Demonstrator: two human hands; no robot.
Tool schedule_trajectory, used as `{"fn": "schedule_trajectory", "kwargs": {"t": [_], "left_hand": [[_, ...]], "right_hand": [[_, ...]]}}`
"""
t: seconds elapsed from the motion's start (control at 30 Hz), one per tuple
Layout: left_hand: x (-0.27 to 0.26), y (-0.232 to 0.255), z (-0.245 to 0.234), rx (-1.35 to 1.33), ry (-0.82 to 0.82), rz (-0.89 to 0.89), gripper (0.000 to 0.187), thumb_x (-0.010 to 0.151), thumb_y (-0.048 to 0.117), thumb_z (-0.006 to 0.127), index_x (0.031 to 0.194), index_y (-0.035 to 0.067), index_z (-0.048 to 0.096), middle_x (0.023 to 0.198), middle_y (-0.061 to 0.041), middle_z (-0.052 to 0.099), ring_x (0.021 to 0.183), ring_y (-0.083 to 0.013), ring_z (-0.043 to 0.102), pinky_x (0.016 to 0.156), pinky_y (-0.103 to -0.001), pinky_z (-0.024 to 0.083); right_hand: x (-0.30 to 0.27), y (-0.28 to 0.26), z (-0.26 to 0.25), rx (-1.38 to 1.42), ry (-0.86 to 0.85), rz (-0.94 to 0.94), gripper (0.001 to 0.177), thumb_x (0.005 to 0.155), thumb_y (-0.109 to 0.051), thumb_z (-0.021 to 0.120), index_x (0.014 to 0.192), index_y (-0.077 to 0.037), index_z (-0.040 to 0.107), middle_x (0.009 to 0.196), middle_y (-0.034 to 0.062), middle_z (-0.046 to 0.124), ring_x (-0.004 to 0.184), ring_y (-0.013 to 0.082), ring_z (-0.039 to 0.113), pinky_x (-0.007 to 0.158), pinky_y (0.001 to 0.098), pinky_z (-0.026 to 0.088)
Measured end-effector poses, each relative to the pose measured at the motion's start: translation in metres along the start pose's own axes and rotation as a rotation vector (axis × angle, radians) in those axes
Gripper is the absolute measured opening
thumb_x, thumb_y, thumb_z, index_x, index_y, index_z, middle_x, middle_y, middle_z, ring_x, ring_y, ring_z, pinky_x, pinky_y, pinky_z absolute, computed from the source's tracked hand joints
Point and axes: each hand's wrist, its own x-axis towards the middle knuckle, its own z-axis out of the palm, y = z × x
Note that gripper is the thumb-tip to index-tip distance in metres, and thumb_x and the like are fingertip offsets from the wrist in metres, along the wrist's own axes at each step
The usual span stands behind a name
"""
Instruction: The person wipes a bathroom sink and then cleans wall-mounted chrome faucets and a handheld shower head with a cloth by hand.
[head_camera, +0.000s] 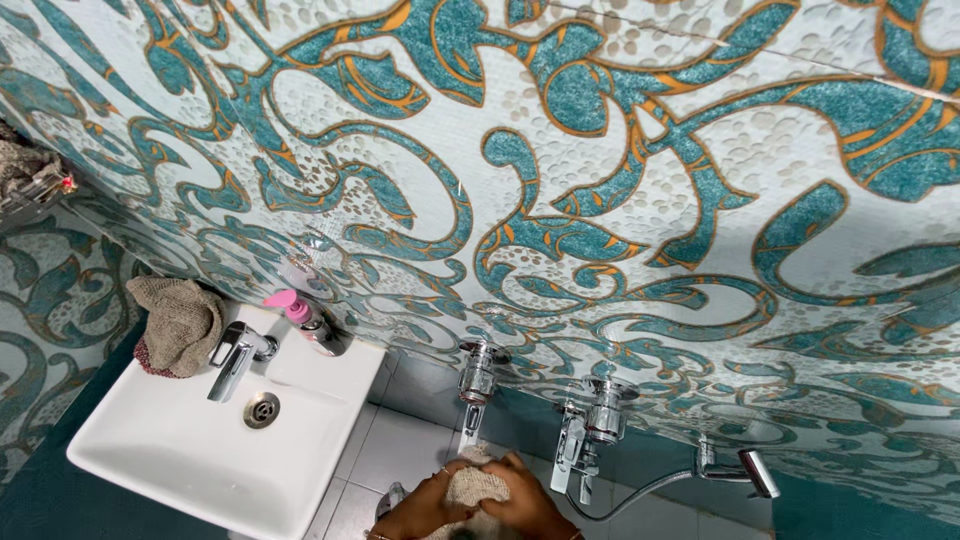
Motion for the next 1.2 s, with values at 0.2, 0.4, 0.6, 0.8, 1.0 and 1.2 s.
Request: {"fn": "schedule_trajectory", "kwargs": {"t": [0.2,0.4,0.6,0.8,1.0,1.2], "left_hand": [[0.039,-0.001,-0.011,-0.088,0.391,0.121,0.052,0.088,0.008,0.074,0.132,0.011,0.046,0.114,-0.014,0.074,0.109,-0.0242,0.073,0.092,-0.036,0.056],[0.066,0.001,-0.015,0.065,0.481,0.08,0.051,0.083,-0.002,0.071,0.129,0.012,0.051,0.11,-0.018,0.069,0.107,-0.0328,0.069,0.09,-0.039,0.053],[0.078,0.018,-0.031,0.137,0.493,0.282,0.06,0.072,-0.009,0.066,0.128,0.009,0.054,0.113,-0.019,0.062,0.107,-0.036,0.062,0.088,-0.042,0.054],[0.076,0.007,-0.022,0.263,0.635,0.229,0.044,0.077,-0.005,0.073,0.118,0.009,0.063,0.107,-0.019,0.066,0.104,-0.0404,0.065,0.088,-0.043,0.052],[0.047,-0.012,0.004,0.099,0.622,0.19,0.049,0.075,-0.01,0.071,0.119,0.011,0.065,0.109,-0.015,0.074,0.104,-0.0311,0.071,0.09,-0.038,0.054],[0.023,-0.035,0.011,-0.148,0.366,0.084,0.046,0.079,-0.008,0.068,0.12,0.009,0.063,0.117,-0.008,0.072,0.113,-0.0209,0.072,0.093,-0.031,0.059]], "right_hand": [[0.014,0.002,0.003,-0.074,0.267,0.032,0.049,0.089,-0.02,0.076,0.134,-0.007,0.06,0.121,0.0164,0.051,0.106,0.0356,0.065,0.087,0.0402,0.054],[0.044,0.007,-0.009,-0.224,0.211,-0.004,0.053,0.092,-0.02,0.074,0.14,-0.01,0.057,0.129,0.0168,0.049,0.104,0.0365,0.066,0.086,0.0429,0.056],[0.052,0.022,-0.009,-0.4,0.247,-0.007,0.054,0.089,-0.021,0.075,0.14,-0.015,0.057,0.132,0.0178,0.047,0.099,0.0389,0.066,0.082,0.0456,0.055],[0.048,0.02,-0.002,-0.198,0.244,0.003,0.056,0.09,-0.021,0.073,0.142,-0.013,0.055,0.122,0.0186,0.05,0.097,0.037,0.066,0.082,0.0431,0.056],[0.024,0.011,-0.004,-0.052,0.135,-0.022,0.063,0.086,-0.02,0.076,0.144,-0.009,0.055,0.119,0.0199,0.056,0.102,0.0367,0.064,0.088,0.0448,0.053],[-0.001,0.004,-0.004,-0.008,-0.053,-0.021,0.059,0.083,-0.027,0.076,0.136,-0.004,0.062,0.108,0.0159,0.061,0.104,0.0315,0.063,0.092,0.0407,0.05]]}}
